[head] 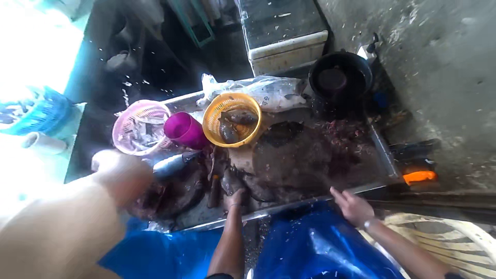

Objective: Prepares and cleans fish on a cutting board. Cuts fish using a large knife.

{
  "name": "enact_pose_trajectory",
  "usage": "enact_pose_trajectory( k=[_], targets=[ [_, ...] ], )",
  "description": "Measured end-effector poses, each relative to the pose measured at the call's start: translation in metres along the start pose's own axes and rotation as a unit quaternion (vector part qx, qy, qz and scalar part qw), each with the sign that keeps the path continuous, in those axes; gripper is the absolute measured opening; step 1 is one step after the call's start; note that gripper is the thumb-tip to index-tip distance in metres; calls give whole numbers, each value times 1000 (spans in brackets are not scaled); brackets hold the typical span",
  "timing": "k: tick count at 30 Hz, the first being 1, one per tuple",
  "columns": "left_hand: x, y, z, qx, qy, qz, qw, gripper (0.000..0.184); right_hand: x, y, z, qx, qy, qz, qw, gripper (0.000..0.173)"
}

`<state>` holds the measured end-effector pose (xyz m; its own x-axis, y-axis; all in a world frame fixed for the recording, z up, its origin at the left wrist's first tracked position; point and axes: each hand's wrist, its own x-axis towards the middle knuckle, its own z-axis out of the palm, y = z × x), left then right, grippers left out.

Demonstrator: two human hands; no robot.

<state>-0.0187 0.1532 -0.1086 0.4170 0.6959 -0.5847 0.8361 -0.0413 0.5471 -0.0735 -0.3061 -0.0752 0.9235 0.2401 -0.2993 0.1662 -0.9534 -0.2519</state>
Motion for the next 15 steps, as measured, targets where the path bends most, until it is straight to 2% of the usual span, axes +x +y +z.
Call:
enact_pose_trajectory(
  k=[2, 4, 6, 8, 10, 12, 13, 15],
  targets=[
    [3, -7, 8, -94, 25, 75, 992, 97, 2, -2, 12, -21, -13, -48, 999, 50],
    [-26, 9, -3, -130, 0, 152, 980, 99, 54, -17, -25, 12, -44, 31, 998, 54],
    [-60, 29, -15, -120, -74, 218, 966, 95, 117, -17, -69, 82, -24, 123, 989, 51],
    [-72, 61, -20, -55, -161, 268, 948, 86, 159, -2, -97, 194, 50, 146, 969, 46],
    [-69, 90, -11, 61, -194, 289, 935, 72, 155, 6, -122, 310, 96, 146, 935, 50],
    [-58, 105, 18, 152, -146, 290, 934, 66, 127, 3, -153, 392, 115, 134, 903, 52],
    [-54, 104, 35, 162, -109, 279, 940, 67, 112, 1, -164, 401, 125, 119, 900, 51],
    [-50, 98, 68, 116, -45, 230, 965, 78, 90, 3, -163, 345, 148, 95, 922, 47]
  ],
)
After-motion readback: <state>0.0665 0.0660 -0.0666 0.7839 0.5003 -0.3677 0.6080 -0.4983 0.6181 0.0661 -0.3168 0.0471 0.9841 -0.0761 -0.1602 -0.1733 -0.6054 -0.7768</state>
